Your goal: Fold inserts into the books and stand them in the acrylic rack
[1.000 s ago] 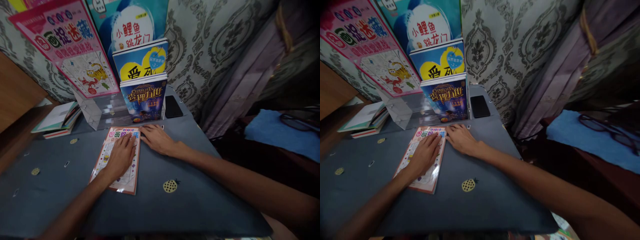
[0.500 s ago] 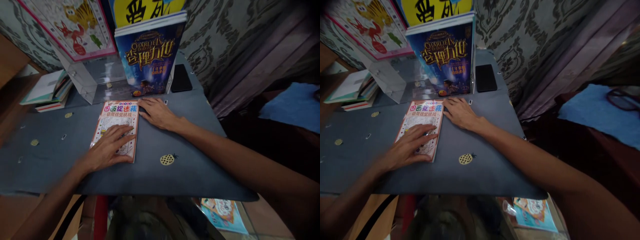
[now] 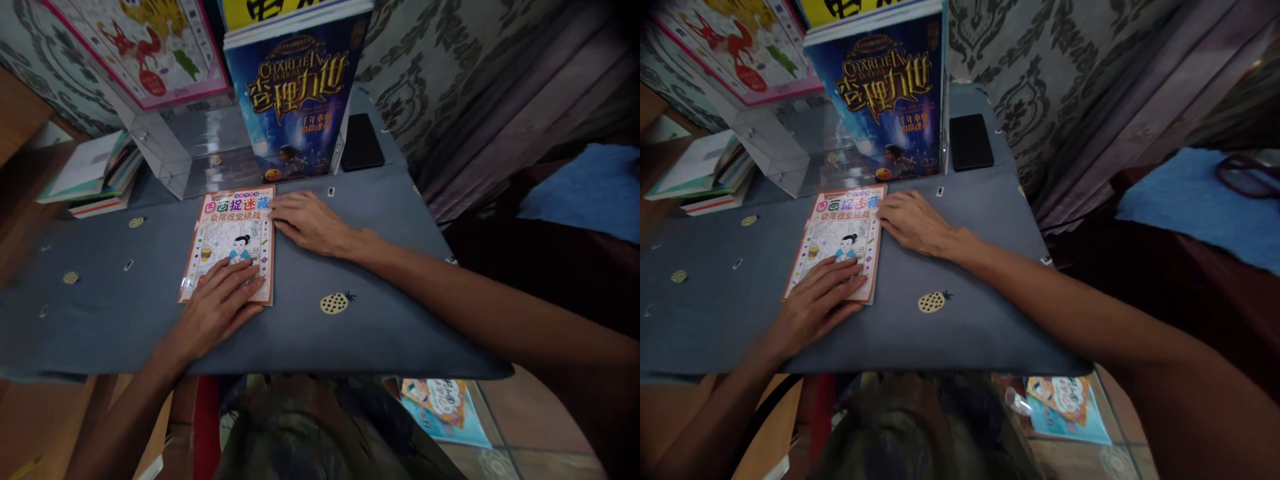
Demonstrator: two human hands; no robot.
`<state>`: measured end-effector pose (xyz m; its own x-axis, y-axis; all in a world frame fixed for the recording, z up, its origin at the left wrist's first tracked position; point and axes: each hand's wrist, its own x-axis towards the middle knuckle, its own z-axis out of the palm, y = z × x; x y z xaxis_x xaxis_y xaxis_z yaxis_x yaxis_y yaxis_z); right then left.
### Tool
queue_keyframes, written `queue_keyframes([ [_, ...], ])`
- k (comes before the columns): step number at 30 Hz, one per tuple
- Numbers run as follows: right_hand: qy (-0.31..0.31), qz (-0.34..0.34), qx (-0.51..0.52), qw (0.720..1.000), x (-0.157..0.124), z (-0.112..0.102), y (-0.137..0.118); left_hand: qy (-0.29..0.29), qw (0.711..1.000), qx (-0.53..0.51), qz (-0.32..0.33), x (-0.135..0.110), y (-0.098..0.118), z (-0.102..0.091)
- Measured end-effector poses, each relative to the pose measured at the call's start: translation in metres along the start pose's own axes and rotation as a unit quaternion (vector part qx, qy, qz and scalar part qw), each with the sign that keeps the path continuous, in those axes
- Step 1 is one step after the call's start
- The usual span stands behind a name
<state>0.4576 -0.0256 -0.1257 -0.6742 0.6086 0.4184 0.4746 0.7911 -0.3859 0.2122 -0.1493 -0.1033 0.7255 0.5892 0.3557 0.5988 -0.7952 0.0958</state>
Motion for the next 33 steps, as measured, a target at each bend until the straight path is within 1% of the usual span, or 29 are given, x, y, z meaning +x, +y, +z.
queue_keyframes([
  [3, 0.009, -0.05, 0.087, 0.995, -0.008, 0.006, -0.024, 0.025, 1.0, 0.001, 0.0, -0.002, 0.006, 0.001],
  [5, 0.002, -0.062, 0.142, 0.988, -0.012, 0.009, -0.041, 0.038, 0.999, -0.001, 0.005, -0.002, 0.008, 0.0],
  [7, -0.013, -0.053, 0.189, 0.98, -0.015, 0.008, -0.055, 0.049, 0.999, 0.001, 0.01, 0.0, 0.009, -0.001],
  [9, -0.024, -0.034, 0.232, 0.972, -0.018, 0.005, -0.062, 0.053, 0.999, 0.002, 0.008, 0.001, 0.009, -0.003],
  [12, -0.034, -0.012, 0.289, 0.957, -0.02, 0.0, -0.065, 0.048, 0.999, -0.003, -0.002, 0.002, 0.009, -0.004],
  [15, -0.041, -0.001, 0.317, 0.947, -0.021, -0.002, -0.064, 0.046, 0.999, -0.014, -0.003, 0.003, 0.009, -0.005],
  [24, -0.058, -0.002, 0.336, 0.94, -0.019, -0.005, -0.066, 0.043, 0.998, -0.038, -0.009, 0.0, 0.008, -0.004],
  [33, -0.068, -0.006, 0.33, 0.941, -0.019, -0.006, -0.066, 0.05, 0.998, -0.047, -0.009, 0.001, 0.008, -0.004],
])
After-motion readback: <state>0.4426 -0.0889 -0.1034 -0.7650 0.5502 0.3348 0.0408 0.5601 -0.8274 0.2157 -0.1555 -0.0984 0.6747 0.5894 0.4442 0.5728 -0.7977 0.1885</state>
